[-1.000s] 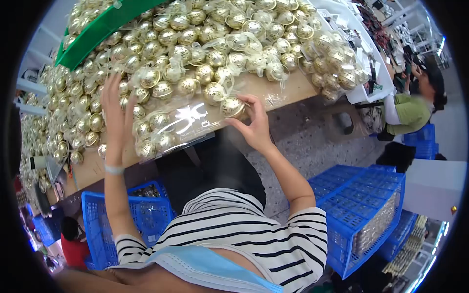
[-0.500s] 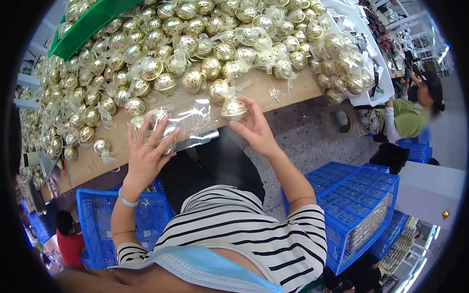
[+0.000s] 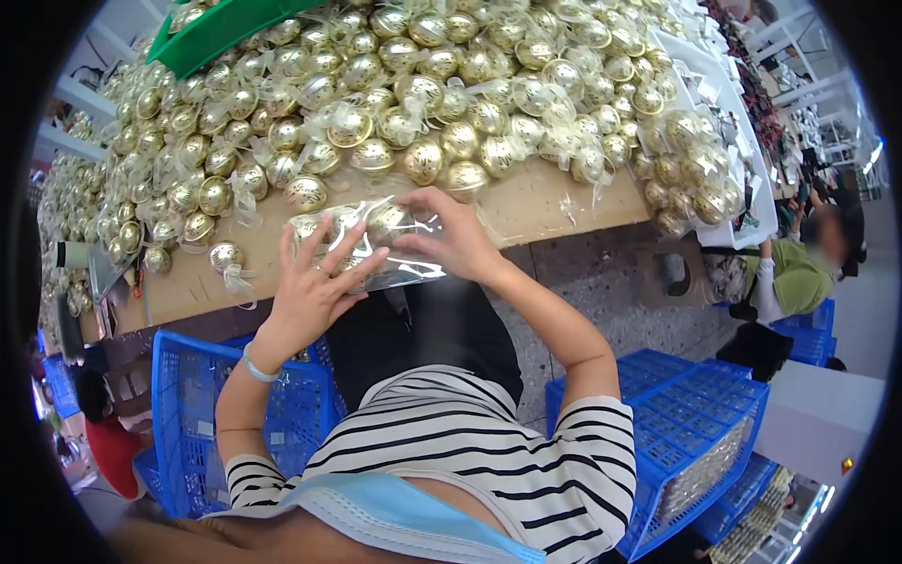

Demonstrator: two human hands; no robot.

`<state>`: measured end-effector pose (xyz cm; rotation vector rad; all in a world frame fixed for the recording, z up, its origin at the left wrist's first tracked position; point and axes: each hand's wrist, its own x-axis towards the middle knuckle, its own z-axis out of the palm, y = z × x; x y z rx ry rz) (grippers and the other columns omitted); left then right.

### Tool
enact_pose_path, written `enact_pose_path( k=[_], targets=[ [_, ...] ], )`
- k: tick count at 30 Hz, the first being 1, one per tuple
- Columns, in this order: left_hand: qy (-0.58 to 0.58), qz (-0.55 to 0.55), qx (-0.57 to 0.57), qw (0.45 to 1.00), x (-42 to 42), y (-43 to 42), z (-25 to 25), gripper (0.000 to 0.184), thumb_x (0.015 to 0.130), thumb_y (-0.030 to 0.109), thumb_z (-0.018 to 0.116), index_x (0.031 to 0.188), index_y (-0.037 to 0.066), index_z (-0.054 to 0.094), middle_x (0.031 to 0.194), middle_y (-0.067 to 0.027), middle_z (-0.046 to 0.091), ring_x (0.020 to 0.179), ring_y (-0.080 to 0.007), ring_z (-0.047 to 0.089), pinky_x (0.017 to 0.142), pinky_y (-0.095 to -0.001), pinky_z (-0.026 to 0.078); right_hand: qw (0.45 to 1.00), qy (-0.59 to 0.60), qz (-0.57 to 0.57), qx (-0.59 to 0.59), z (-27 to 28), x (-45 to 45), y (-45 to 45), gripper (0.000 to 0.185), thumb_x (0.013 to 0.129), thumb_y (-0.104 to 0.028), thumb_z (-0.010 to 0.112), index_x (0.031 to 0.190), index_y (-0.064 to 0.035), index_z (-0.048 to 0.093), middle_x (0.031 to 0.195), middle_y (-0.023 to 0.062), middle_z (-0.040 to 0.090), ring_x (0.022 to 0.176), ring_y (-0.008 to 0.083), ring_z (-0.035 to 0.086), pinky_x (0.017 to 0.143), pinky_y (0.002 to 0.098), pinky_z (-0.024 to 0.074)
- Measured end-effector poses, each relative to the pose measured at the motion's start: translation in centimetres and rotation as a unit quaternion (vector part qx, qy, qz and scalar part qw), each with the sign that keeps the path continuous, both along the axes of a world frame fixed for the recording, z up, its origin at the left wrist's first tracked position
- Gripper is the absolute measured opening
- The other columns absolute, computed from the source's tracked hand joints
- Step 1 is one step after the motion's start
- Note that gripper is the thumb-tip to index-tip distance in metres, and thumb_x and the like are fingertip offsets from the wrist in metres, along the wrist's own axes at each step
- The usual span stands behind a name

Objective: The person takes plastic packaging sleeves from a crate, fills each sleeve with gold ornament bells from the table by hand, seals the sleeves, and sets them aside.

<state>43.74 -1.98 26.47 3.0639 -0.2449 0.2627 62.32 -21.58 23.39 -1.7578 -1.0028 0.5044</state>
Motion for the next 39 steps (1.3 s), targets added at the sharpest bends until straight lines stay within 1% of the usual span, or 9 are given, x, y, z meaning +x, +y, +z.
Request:
enact_pose_path(
  k=[5,9,14,18,21,24,31,36,39],
  targets=[
    [-0.012,-0.009,0.02,1.0,0.0,-0.1,-0.4,0.073,0.085,0.036,0.075,0.152,0.041,0.046,0.163,0.006,0.037,0.149,-0.0349,0.03,0.113,-0.0753,0.021,0.95,0.244,-0.122,0.15,-2.0,-2.1,0.3,0.05,0.081,0.0,0.081,0.125,0.0035,0.06,0.107,0.0134,0.072,0.098,0.0247,0.074,0.081,0.0394,0.0589],
    [-0.006,-0.019,0.037,0.999,0.1,0.0,0.0,0.073,0.086,0.034,0.073,0.153,0.037,0.046,0.165,0.0062,0.032,0.148,-0.0375,0.031,0.109,-0.0784,0.025,0.991,-0.099,-0.056,-0.066,0.7,-1.2,-2.8,0.039,0.08,0.011,0.064,0.118,0.0028,0.061,0.104,0.0237,0.07,0.098,0.0435,0.068,0.082,0.0458,0.056],
    [0.01,-0.008,0.05,0.999,0.2,-0.2,0.2,0.081,0.083,0.038,0.076,0.156,0.037,0.041,0.167,0.0083,0.029,0.148,-0.0367,0.03,0.108,-0.077,0.028,0.918,-0.383,-0.105,0.015,10.1,2.0,3.7,0.032,0.089,-0.012,0.072,0.117,-0.0015,0.063,0.097,0.015,0.067,0.091,0.0369,0.065,0.084,0.0438,0.0537],
    [0.014,-0.002,0.057,0.998,0.2,-0.3,0.1,0.085,0.081,0.04,0.079,0.156,0.038,0.039,0.167,0.0087,0.029,0.149,-0.0362,0.029,0.108,-0.0761,0.028,0.813,-0.58,-0.019,-0.04,6.9,8.3,17.5,0.058,0.092,-0.037,0.072,0.13,0.0022,0.054,0.108,0.0178,0.068,0.104,0.0402,0.062,0.094,0.0488,0.05],
    [0.014,0.002,0.048,0.999,0.1,-0.2,0.2,0.087,0.08,0.04,0.079,0.157,0.039,0.039,0.167,0.0088,0.028,0.151,-0.0364,0.026,0.109,-0.0772,0.027,0.818,-0.5,0.051,-0.279,7.5,9.2,22.2,0.063,0.087,-0.045,0.074,0.121,0.0056,0.056,0.107,0.024,0.065,0.113,0.0432,0.059,0.093,0.0519,0.0492],
    [0.014,0.005,0.03,0.999,0.0,-0.1,0.1,0.087,0.079,0.039,0.08,0.156,0.039,0.039,0.168,0.0089,0.027,0.152,-0.0365,0.024,0.11,-0.0777,0.026,0.842,-0.498,-0.036,-0.203,8.7,9.0,20.6,0.066,0.088,-0.046,0.072,0.121,0.0085,0.054,0.106,0.0247,0.065,0.105,0.0438,0.062,0.092,0.0506,0.0499],
    [0.023,-0.029,-0.029,0.999,1.0,0.4,0.8,0.078,0.084,0.028,0.076,0.154,0.036,0.043,0.159,0.0048,0.043,0.141,-0.0388,0.04,0.109,-0.0749,0.027,0.97,-0.075,-0.196,0.121,8.5,3.8,0.0,0.053,0.099,-0.025,0.066,0.137,0.0047,0.044,0.137,0.0139,0.047,0.118,0.0216,0.055,0.097,0.037,0.0493],
    [0.066,-0.044,-0.097,0.992,2.3,1.0,2.6,0.086,0.077,0.035,0.083,0.154,0.035,0.044,0.151,0.0011,0.052,0.134,-0.0404,0.045,0.115,-0.0684,0.023,0.84,0.44,-0.191,0.252,4.5,-1.0,-9.2,0.063,0.102,-0.017,0.061,0.155,-0.0022,0.03,0.15,0.0132,0.043,0.134,0.0215,0.049,0.111,0.0389,0.0443],
    [0.123,-0.056,-0.149,0.98,3.1,1.7,3.8,0.084,0.072,0.034,0.087,0.149,0.033,0.052,0.153,-0.0012,0.047,0.138,-0.0409,0.038,0.116,-0.0626,0.022,0.922,0.344,-0.112,0.14,1.6,-2.4,-10.4,0.077,0.099,-0.01,0.063,0.159,-0.0007,0.016,0.153,0.0171,0.041,0.142,0.0258,0.044,0.119,0.0408,0.0351]
  ],
)
